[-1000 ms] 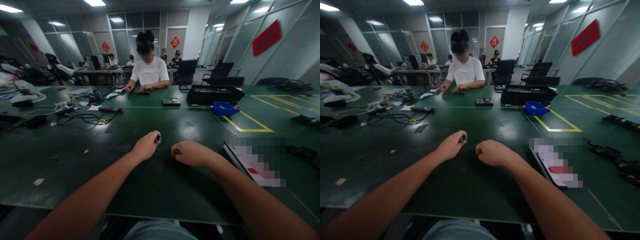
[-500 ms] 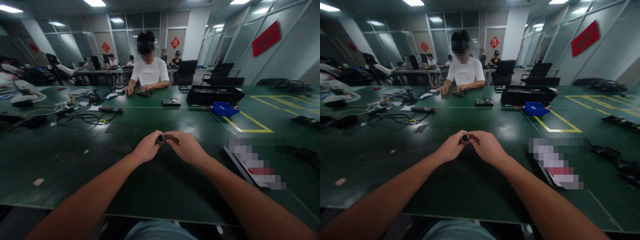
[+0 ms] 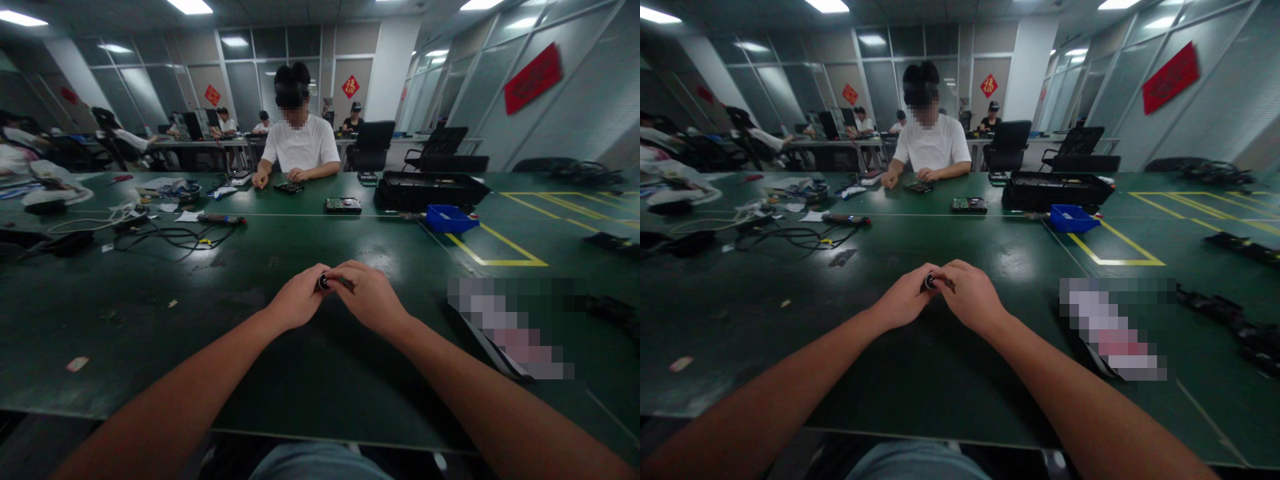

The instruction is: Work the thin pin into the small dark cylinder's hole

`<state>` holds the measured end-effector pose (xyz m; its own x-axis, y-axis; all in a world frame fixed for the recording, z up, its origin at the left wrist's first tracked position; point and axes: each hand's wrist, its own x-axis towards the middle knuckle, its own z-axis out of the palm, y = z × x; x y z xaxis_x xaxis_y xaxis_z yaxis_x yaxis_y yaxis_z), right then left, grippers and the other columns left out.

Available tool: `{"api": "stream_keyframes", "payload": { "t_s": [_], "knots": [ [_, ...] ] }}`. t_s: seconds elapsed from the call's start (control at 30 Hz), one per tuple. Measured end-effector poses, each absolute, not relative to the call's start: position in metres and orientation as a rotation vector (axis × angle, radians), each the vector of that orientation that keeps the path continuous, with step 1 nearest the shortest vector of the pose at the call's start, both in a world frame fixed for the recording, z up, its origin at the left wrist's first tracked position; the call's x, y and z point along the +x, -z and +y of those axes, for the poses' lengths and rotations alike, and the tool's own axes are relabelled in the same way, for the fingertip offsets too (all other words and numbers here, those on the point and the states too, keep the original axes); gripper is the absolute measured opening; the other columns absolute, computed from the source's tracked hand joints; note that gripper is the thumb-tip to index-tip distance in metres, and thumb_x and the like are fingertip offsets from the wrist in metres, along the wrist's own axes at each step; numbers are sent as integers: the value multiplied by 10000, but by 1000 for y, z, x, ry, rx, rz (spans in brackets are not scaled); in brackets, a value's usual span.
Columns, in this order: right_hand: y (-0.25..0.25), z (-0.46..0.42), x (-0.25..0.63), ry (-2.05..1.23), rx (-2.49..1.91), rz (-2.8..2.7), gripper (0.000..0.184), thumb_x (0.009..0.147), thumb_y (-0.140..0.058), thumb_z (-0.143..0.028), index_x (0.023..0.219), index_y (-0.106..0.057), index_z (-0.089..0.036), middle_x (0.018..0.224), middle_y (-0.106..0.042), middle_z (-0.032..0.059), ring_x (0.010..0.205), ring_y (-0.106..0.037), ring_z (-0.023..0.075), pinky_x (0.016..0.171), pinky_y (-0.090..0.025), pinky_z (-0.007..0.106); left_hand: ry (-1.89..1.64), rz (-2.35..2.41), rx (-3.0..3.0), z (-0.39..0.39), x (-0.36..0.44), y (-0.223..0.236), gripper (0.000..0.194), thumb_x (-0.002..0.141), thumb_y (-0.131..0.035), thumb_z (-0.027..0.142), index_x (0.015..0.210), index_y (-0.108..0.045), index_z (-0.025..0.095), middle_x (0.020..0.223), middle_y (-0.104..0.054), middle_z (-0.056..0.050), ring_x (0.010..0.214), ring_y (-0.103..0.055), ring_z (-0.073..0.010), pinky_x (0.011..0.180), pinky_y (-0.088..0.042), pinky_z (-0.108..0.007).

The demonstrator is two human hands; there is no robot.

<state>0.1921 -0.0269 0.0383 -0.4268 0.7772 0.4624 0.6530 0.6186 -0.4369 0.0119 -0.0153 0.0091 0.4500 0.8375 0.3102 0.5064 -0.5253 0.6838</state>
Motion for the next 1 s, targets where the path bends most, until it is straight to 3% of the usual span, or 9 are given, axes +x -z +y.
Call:
{"api": "stream_keyframes", "payload": {
  "t_s": [0.57,0.77,1.0],
  "knots": [
    [-35,-25,190,-219,-1303,-2079,139,834,-702,-277,952,-677,-210,874,-687,28,798,-618,183,680,-447,309,-813,1119,2318,-16,12,-10,253,868,-514,116,1098,-570,207,1068,-647,-55,965,-613,-206,816,-462,-327],
    [-40,-30,191,-316,-1301,-1997,185,893,-614,-335,989,-666,-186,830,-666,39,725,-594,173,630,-444,307,-849,1181,2264,-13,10,-8,177,910,-535,206,1082,-574,220,1035,-652,-39,919,-609,-194,770,-449,-312],
    [-46,-34,191,-360,-1153,-1950,233,944,-510,-246,1088,-685,-192,1029,-657,81,904,-627,195,783,-494,339,-910,1357,2169,-6,5,-4,126,894,-574,212,1019,-556,223,939,-648,-15,846,-605,-177,721,-427,-287]
  ]
}}
